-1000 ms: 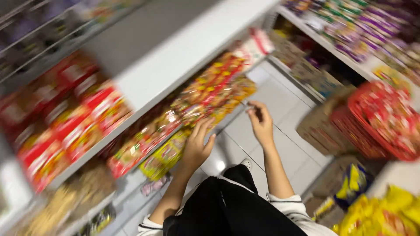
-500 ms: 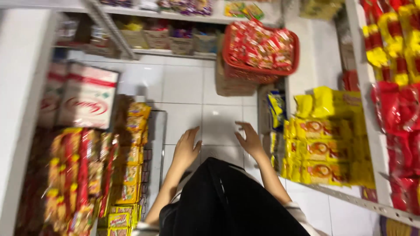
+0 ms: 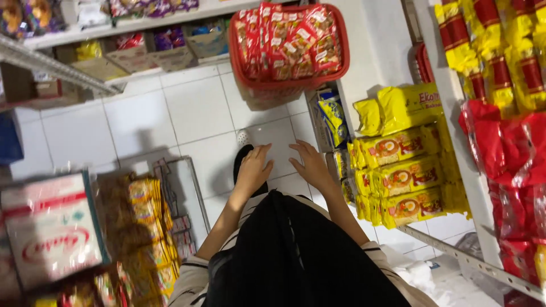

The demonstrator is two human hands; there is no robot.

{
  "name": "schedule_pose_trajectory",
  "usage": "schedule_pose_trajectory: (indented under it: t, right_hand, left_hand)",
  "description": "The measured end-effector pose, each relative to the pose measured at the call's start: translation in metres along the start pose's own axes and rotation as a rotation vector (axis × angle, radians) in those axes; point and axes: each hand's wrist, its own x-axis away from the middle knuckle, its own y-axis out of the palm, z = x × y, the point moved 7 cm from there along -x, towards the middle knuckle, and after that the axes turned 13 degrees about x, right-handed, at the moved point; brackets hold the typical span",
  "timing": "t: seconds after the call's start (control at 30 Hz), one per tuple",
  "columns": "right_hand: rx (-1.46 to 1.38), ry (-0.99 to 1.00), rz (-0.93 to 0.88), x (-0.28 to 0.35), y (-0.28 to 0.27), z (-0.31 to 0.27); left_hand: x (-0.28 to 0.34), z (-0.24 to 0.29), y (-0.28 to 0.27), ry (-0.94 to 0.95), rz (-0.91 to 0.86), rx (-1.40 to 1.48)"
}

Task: The person repeatedly picks up seasoning packets from a basket on the floor and stocks them onto grocery shelves by hand.

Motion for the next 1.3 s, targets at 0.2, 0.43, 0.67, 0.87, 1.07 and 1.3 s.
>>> schedule_pose_trajectory:
  t: [0.2,0.43,0.67,0.87,1.07,1.3]
  right_hand:
    - [-0.151,0.07,0.07,-0.095,0.03,0.065]
    - [-0.968,0.606,0.041,-0.221,0.126,0.179]
    - [-1.125,0.602,0.252,-0.299,0.126,0.226]
    - [-1.23,0.648,0.015,-0.328,0.115,0.251]
    - [-1.686,0.898,-0.229,-0.372,0.122,0.259]
    - [-1.641,0.992,-0.443,-0.369,0.126,0.284]
  left_hand:
    - [-0.126,-0.059,-0.002,0.065,-0.057,0.032]
    - [-0.264,-0.097,-0.002,0.029,-0.209,0.191]
    - [-0.376,-0.123,0.036,0.038,-0.281,0.137]
    - [-0.434,-0.163,0.079,0.009,-0.098,0.174]
    - [-0.458,-0.184,0.085,-0.263,0.055,0.171]
    - [-0.463,-0.216,0.098,-0.432,-0.213,0.488]
